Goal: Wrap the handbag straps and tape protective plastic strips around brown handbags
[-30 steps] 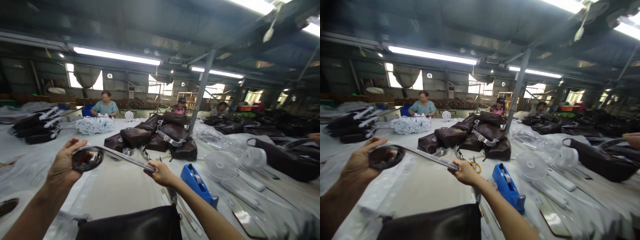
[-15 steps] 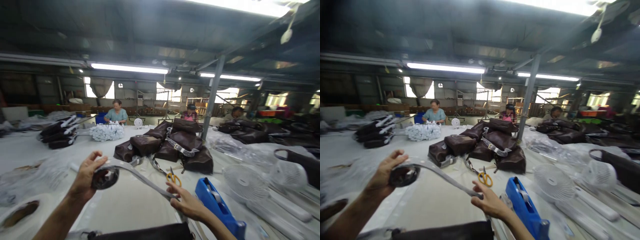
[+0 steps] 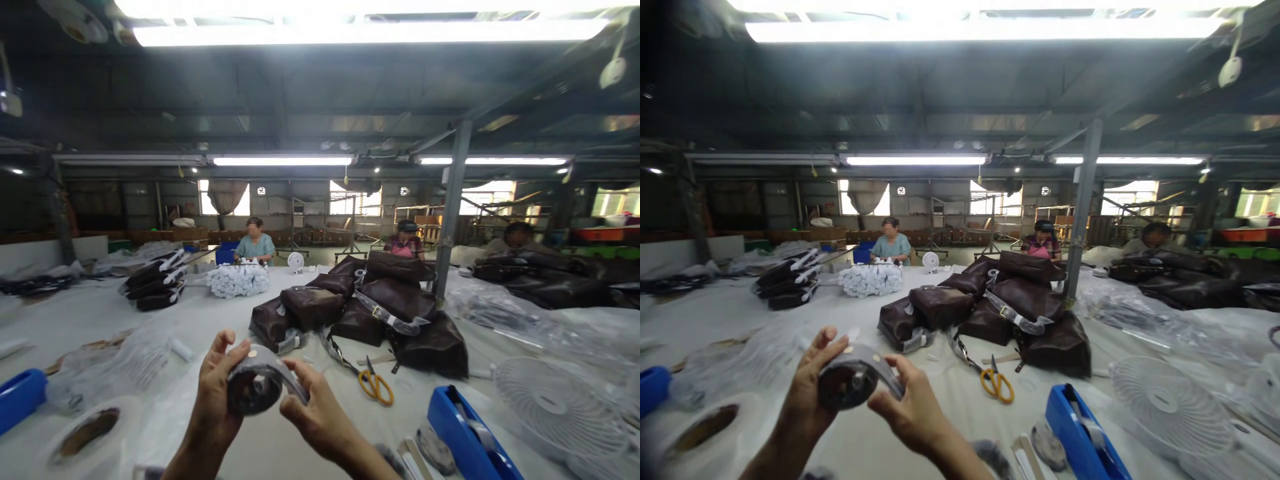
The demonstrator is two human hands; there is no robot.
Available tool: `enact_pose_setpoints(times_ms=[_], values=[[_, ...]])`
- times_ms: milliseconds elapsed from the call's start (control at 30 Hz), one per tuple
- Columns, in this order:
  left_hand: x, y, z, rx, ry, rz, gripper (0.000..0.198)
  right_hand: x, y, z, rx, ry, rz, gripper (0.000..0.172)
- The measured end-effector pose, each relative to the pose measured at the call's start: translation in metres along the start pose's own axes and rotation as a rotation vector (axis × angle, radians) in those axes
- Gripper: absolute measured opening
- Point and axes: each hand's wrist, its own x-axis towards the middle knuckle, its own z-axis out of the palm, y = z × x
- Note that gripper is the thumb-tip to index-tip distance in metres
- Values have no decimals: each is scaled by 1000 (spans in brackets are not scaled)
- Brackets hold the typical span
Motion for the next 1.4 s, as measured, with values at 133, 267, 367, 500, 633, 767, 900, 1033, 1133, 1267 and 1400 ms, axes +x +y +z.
enact_pose_setpoints(times_ms=[133,267,367,500,633,767,900,1033,1133,1267,1400], values=[[-3,-28,-1,-256,219,-78,29,-6,16,29,161,177,-10,64],[-9,-58,-9,-361,288,-150,22,-11,24,31,-25,273,55,48],[-9,-67,-23,-200,212,-154,24,-17,25,15,-217,199,65,36],[1,-50,-38,116,-177,-209,41,-22,25,-2,-578,-48,168,24],[6,-28,-33,654,-502,-100,46,-18,20,-2,-820,-198,167,28],[-2,-30,-20,762,-422,7,39,-9,4,-5,-666,-153,79,37],[-6,-42,-11,306,-221,-46,44,-8,-5,-13,-451,-77,101,49],[-5,-62,-12,23,-4,-34,49,-16,10,-9,-321,36,137,20],[-1,-74,-24,91,-21,-91,47,-25,22,-7,-389,43,200,17],[7,-58,-32,554,-430,-98,54,-32,24,-10,-712,-79,265,27],[4,-35,-18,1023,-621,124,45,-27,19,-8,-871,-138,231,39]])
